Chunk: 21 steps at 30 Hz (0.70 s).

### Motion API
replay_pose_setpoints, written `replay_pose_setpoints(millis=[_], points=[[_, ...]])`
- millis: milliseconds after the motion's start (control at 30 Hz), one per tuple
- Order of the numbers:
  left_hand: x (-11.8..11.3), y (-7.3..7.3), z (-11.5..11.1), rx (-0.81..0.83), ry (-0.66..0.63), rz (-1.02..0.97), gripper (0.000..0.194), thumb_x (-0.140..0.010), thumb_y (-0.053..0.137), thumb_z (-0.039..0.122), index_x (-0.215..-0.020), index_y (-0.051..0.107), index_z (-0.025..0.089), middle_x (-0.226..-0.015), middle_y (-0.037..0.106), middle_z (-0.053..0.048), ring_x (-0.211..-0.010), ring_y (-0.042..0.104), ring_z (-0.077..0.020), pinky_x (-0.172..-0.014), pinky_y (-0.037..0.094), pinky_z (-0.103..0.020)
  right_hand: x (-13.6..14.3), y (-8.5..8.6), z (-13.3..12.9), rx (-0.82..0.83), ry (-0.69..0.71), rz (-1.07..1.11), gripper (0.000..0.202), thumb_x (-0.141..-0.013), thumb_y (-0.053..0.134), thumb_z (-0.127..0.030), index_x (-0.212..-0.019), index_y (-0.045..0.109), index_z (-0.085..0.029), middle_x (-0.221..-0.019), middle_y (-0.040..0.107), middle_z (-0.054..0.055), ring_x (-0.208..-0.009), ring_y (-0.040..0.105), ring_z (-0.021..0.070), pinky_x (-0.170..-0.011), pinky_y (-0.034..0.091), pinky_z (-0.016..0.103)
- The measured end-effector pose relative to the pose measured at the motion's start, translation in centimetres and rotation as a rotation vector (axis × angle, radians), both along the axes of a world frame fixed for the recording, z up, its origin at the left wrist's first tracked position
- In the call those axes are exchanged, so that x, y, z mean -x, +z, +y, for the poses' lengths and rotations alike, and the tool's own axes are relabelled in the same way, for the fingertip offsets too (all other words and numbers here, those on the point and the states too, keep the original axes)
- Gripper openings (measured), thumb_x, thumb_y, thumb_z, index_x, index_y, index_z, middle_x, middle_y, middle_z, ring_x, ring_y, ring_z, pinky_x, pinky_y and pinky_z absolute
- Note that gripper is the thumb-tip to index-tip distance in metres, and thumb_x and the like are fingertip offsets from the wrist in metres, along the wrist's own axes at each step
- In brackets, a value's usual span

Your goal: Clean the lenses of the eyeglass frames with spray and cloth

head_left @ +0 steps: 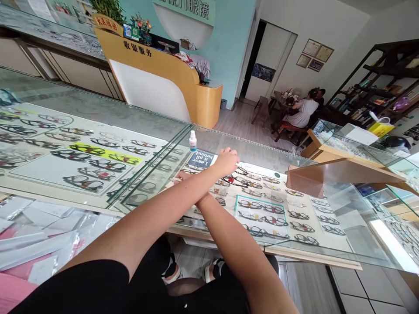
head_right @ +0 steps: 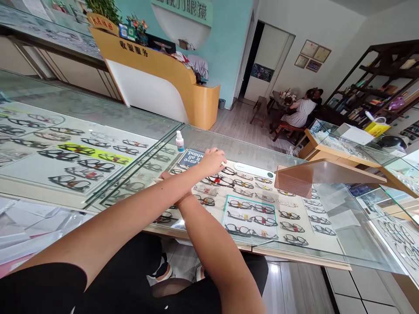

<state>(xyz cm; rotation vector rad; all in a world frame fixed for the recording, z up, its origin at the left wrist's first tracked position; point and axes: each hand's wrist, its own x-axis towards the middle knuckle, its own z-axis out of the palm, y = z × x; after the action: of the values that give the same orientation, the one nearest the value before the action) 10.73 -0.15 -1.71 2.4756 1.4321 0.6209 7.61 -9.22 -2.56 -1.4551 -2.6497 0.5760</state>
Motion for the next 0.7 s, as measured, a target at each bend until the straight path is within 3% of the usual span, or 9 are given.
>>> replay_pose_setpoints(millis=[100, 167, 300, 700], points=[[-0.6, -0.5, -0.9, -0.065, -0.032, 0.040, 0.029, -0.094, 0.061, 0.018, -0.086, 0.088, 0.024, -0.130, 0.073, -0.018, -0.127, 0.048, -0.0380, -0.105, 0.034, -0.057, -0.3, -0.5, -0.1, 0.004, 0.068, 0.019, 0.038, -0.113, 0.058, -0.047, -0.138, 0.066, -0.020, -0.119, 0.075, 0.003, -0.102, 0.073, 0.0230, -0.088, 0.061, 0.037], [-0.7, -0.7, -1.4, -0.101, -0.041, 0.062, 0.030, -0.095, 0.060, 0.017, -0.085, 0.088, 0.024, -0.126, 0.073, -0.018, -0.125, 0.049, -0.0372, -0.103, 0.034, -0.056, -0.6, -0.4, -0.4, -0.016, 0.075, -0.003, 0.036, -0.115, 0.045, -0.047, -0.137, 0.062, -0.024, -0.100, 0.074, -0.003, -0.084, 0.066, 0.0183, -0.073, 0.049, 0.030], [-0.2, -0.8, -2.1, -0.121, -0.016, 0.058, 0.026, -0.097, 0.062, 0.017, -0.092, 0.087, 0.021, -0.134, 0.072, -0.018, -0.128, 0.049, -0.0373, -0.103, 0.035, -0.055, -0.8, 0.5, -1.1, -0.028, 0.084, -0.050, 0.032, -0.111, 0.041, -0.046, -0.129, 0.060, -0.026, -0.090, 0.071, -0.004, -0.067, 0.052, 0.0169, -0.062, 0.029, 0.031], [-0.1, -0.8, -2.8, -0.100, 0.025, 0.057, 0.032, -0.100, 0.059, 0.013, -0.080, 0.083, 0.019, -0.115, 0.075, -0.016, -0.113, 0.055, -0.0329, -0.096, 0.038, -0.053, -0.7, 1.4, -1.8, -0.043, 0.104, -0.068, 0.030, -0.112, 0.039, -0.039, -0.129, 0.058, -0.023, -0.085, 0.066, -0.005, -0.063, 0.046, 0.0158, -0.061, 0.026, 0.031]])
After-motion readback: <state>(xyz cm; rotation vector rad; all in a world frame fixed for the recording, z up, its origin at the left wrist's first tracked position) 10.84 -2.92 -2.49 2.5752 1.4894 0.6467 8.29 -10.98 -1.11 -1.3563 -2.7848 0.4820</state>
